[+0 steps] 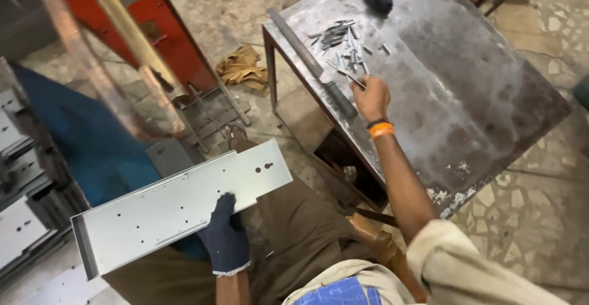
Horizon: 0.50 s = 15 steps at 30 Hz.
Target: Spot welding small metal components onto larger metal base plates.
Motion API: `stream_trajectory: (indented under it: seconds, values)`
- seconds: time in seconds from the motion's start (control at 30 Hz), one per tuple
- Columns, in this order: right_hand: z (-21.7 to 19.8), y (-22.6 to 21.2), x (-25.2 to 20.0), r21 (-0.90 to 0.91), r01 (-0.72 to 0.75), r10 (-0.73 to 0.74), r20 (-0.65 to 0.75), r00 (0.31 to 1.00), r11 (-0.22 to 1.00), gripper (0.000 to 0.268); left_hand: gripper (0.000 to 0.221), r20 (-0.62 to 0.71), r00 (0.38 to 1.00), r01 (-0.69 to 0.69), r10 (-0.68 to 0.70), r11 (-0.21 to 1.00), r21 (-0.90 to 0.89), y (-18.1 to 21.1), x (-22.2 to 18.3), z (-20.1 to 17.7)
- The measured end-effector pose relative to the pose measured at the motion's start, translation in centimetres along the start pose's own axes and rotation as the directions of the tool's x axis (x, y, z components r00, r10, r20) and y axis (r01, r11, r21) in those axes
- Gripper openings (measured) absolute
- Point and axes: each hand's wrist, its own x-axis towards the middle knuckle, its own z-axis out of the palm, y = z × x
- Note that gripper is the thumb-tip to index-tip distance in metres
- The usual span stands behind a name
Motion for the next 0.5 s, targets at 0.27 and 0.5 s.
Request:
stream_trajectory:
  seconds: [0.27,0.5]
  values:
    - [-4.6,-18.2,-12.4,0.689,-0.087,-0.269,0.391,0.88,0.719,0.016,0.03,-0.021,0.721,0.352,-0.693,0.393,-0.849,4.8,2.6,0.3]
    - [-5.2,-25.4,-20.5,0.333,0.44,-0.539,0.322,0.778,0.834,0.013,0.022,-0.003,0.747,0.367,-0.665,0.416,-0.832,6.3,1.7,-0.5]
